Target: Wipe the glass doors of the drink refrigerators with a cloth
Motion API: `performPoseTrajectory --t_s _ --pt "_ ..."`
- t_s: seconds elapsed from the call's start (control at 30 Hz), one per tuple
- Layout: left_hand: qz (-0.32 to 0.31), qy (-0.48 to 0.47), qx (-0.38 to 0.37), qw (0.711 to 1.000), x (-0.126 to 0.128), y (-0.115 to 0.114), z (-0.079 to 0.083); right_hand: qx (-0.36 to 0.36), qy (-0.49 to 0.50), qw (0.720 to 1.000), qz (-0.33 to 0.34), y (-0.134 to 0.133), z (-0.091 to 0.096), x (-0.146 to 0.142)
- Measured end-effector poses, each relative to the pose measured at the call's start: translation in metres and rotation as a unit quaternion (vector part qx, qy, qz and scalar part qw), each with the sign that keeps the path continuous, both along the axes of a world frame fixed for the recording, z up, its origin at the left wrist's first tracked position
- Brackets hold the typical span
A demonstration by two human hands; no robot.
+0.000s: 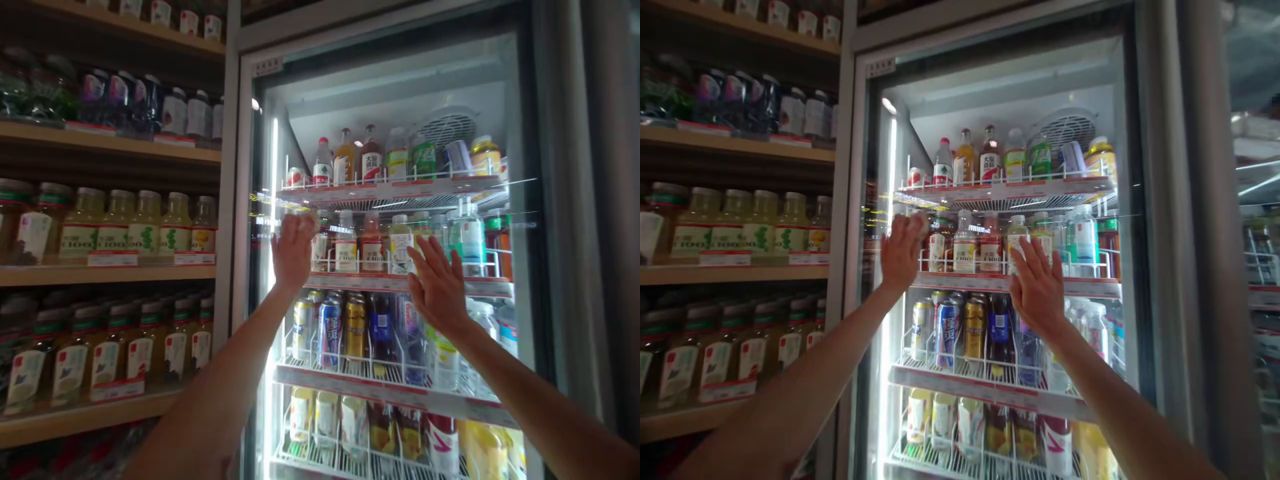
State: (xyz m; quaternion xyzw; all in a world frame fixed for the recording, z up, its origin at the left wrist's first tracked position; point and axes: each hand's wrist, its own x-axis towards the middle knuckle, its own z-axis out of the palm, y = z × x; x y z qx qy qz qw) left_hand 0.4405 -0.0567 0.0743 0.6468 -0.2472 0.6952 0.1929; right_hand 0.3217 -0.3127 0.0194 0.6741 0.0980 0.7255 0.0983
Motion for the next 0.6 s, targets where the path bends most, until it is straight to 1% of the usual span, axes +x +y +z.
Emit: performPoseTrajectory --t_s 0.03,0.07,0.1,0.13,0.17,0.2,0.23,0.27,0.3,0.33,0.37,0.4,0.43,0.47,0.5,0.53,0.57,0.6 --pt "-0.012 0.025 -0.081 0.996 0.005 0.007 0.007 0.005 -0.004 1.000 -0.002 -0.006 0.000 -0.003" --pt "-0.026 0.042 -0.146 0.988 0.009 0.010 0.012 0.010 -0.007 1.000 -0.003 -0.012 0.000 -0.005" --pt "-0.040 0.048 -0.184 0.981 0.011 0.007 0.015 0.016 -0.010 1.000 -0.004 -0.017 0.000 -0.007" --pt "-0.051 0.043 -0.193 0.979 0.009 -0.001 0.014 0.022 -0.010 1.000 -0.005 -0.020 -0.001 -0.008" --pt "-0.055 0.028 -0.171 0.983 0.005 -0.013 0.011 0.025 -0.010 1.000 -0.005 -0.023 -0.001 -0.008" --pt "-0.054 0.006 -0.122 0.991 -0.001 -0.028 0.006 0.025 -0.010 1.000 -0.004 -0.024 0.000 -0.008" --pt "-0.048 -0.020 -0.052 0.997 -0.009 -0.044 0.000 0.023 -0.010 1.000 -0.004 -0.024 0.000 -0.008" --pt "-0.041 -0.049 0.031 0.997 -0.016 -0.059 -0.006 0.020 -0.013 1.000 -0.003 -0.023 0.001 -0.007" --pt "-0.031 -0.077 0.117 0.990 -0.023 -0.071 -0.011 0.017 -0.017 1.000 -0.001 -0.021 0.002 -0.006" --pt "-0.020 -0.097 0.191 0.977 -0.028 -0.079 -0.014 0.014 -0.020 1.000 0.001 -0.019 0.003 -0.005" --pt "-0.011 -0.106 0.243 0.964 -0.031 -0.081 -0.015 0.012 -0.022 1.000 0.003 -0.018 0.004 -0.005" --pt "-0.003 -0.104 0.268 0.958 -0.032 -0.077 -0.012 0.011 -0.022 1.000 0.004 -0.017 0.004 -0.005" --pt "0.002 -0.089 0.261 0.961 -0.031 -0.069 -0.008 0.011 -0.021 1.000 0.004 -0.018 0.005 -0.005" --pt "0.003 -0.061 0.217 0.974 -0.027 -0.056 -0.002 0.009 -0.021 1.000 0.002 -0.020 0.005 -0.006" --pt "0.001 -0.026 0.145 0.989 -0.023 -0.042 0.006 0.008 -0.022 1.000 -0.001 -0.023 0.005 -0.007" --pt "-0.001 0.009 0.055 0.998 -0.017 -0.027 0.014 0.008 -0.023 1.000 -0.004 -0.027 0.005 -0.008" --pt "-0.004 0.037 -0.036 0.999 -0.011 -0.014 0.022 0.009 -0.025 1.000 -0.007 -0.032 0.005 -0.010" --pt "-0.006 0.055 -0.113 0.992 -0.006 -0.004 0.029 0.012 -0.028 0.999 -0.010 -0.037 0.004 -0.012"
